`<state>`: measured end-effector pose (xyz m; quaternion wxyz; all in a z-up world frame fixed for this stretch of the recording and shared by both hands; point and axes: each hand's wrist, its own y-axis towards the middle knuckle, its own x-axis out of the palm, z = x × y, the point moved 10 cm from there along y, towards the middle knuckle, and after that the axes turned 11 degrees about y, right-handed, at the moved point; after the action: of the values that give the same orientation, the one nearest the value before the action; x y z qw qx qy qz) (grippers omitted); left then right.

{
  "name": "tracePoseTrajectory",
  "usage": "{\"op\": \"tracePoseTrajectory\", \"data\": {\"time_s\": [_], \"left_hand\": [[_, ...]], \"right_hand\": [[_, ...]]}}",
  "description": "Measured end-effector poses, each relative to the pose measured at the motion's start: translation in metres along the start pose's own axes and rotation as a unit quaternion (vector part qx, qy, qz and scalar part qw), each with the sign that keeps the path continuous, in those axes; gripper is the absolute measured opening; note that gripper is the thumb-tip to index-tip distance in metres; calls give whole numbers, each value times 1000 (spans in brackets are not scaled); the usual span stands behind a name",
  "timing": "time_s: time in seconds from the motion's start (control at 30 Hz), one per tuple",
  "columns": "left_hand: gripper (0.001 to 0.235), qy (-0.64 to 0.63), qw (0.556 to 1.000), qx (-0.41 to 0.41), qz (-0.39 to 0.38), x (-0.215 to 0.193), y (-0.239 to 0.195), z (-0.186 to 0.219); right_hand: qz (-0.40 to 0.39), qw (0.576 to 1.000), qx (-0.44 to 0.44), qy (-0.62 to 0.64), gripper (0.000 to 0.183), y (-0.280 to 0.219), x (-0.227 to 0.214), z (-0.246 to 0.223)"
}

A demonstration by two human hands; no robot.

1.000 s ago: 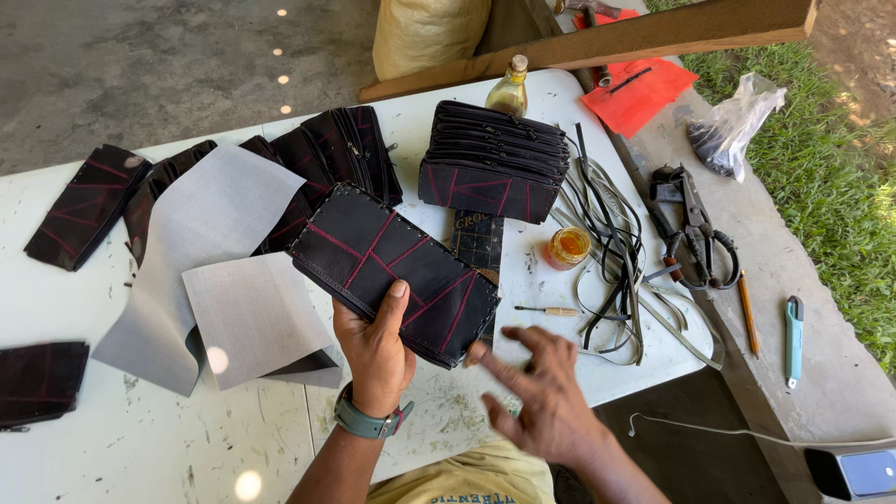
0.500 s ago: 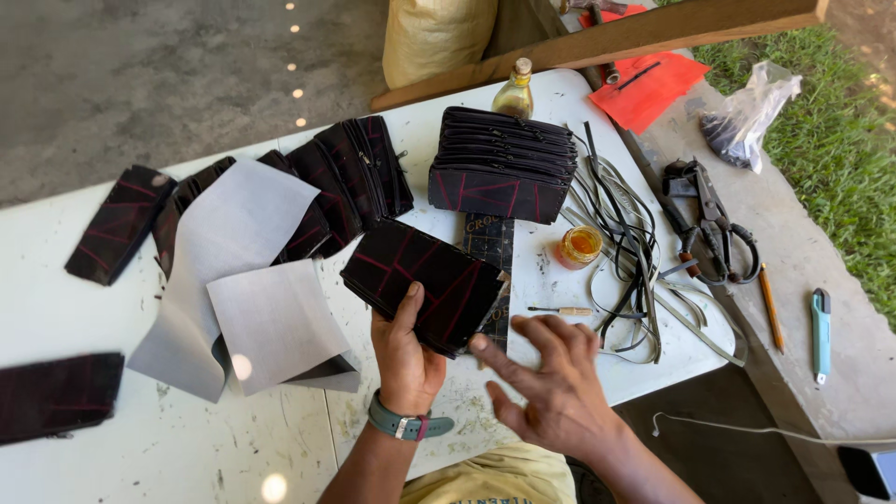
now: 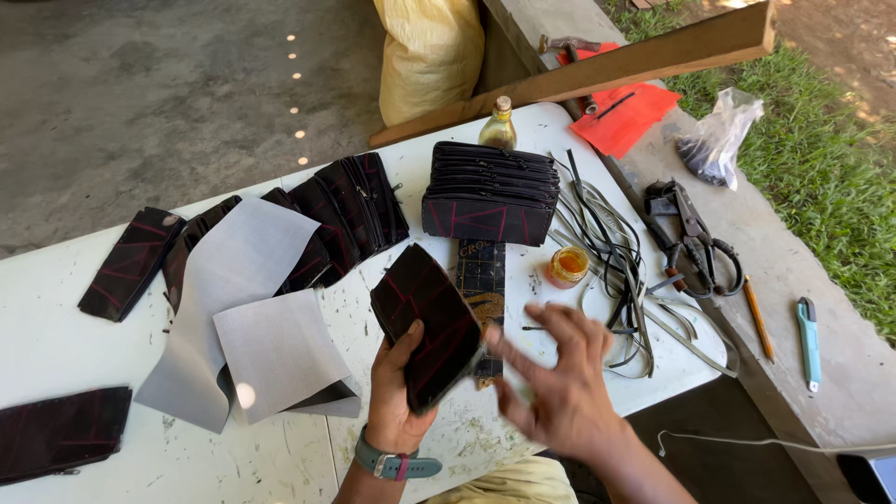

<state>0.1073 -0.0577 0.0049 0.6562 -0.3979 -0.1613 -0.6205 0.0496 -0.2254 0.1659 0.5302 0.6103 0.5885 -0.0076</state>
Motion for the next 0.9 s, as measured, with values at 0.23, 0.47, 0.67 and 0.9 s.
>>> {"op": "tracePoseTrajectory", "data": {"time_s": [0.23, 0.47, 0.67, 0.9], "left_hand": [[41, 354, 902, 226, -104, 18, -34, 78], [30, 522, 822, 224, -48, -4, -34, 58], [43, 283, 950, 118, -58, -14, -5, 56], [23, 778, 575, 203, -152, 52, 29, 106]], "right_hand": [[-121, 929, 133, 324, 48, -15, 17, 35], [-145, 957, 127, 217, 69, -26, 45, 35], [54, 917, 171, 356, 88, -34, -7, 88], [176, 856, 293, 387, 84, -100, -37, 170]]}}
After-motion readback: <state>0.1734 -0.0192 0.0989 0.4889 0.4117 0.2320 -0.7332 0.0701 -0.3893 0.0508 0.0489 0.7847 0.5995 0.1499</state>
